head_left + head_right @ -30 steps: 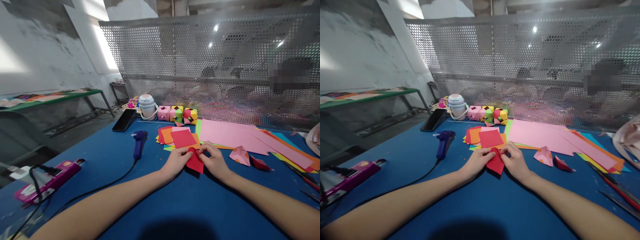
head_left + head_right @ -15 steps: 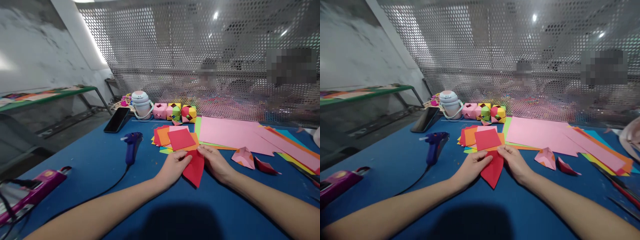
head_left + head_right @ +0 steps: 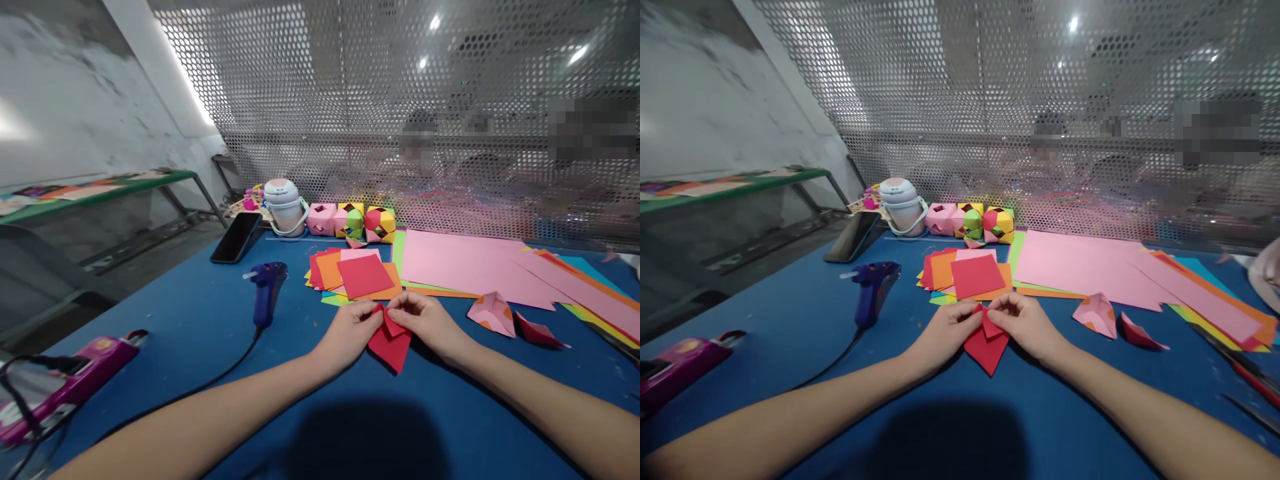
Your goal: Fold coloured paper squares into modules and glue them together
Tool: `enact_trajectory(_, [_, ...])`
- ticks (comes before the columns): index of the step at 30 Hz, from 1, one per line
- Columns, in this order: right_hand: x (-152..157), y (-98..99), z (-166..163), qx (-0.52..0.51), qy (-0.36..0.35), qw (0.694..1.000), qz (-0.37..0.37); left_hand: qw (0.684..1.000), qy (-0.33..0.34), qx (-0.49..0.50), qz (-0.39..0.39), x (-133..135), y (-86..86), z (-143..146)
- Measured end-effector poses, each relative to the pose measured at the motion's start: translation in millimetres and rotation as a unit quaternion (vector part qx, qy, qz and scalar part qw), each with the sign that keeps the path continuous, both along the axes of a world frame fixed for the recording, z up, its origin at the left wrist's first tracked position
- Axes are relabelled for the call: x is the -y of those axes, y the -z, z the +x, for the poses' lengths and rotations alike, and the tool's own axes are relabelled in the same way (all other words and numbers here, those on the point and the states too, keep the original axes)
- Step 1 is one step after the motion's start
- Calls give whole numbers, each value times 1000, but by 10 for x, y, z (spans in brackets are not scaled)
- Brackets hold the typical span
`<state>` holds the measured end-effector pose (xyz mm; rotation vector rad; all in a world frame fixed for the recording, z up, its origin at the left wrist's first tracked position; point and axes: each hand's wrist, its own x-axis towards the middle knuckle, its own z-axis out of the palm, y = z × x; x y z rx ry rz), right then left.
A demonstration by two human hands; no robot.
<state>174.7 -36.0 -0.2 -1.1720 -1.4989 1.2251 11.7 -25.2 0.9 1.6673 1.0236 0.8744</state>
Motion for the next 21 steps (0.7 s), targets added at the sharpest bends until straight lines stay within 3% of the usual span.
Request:
enact_trajectory(4, [31,-21,-3,47,-11,997,53,1000,5,5,-12,4,2,1])
enact_trajectory(13, [105,-41,-26,76,-32,993,85,1000,-12,10,-17,20,-17,0])
enact_trajectory(21, [124,2,-39,154,36,968,195,999,-19,30,-31,57,-34,9])
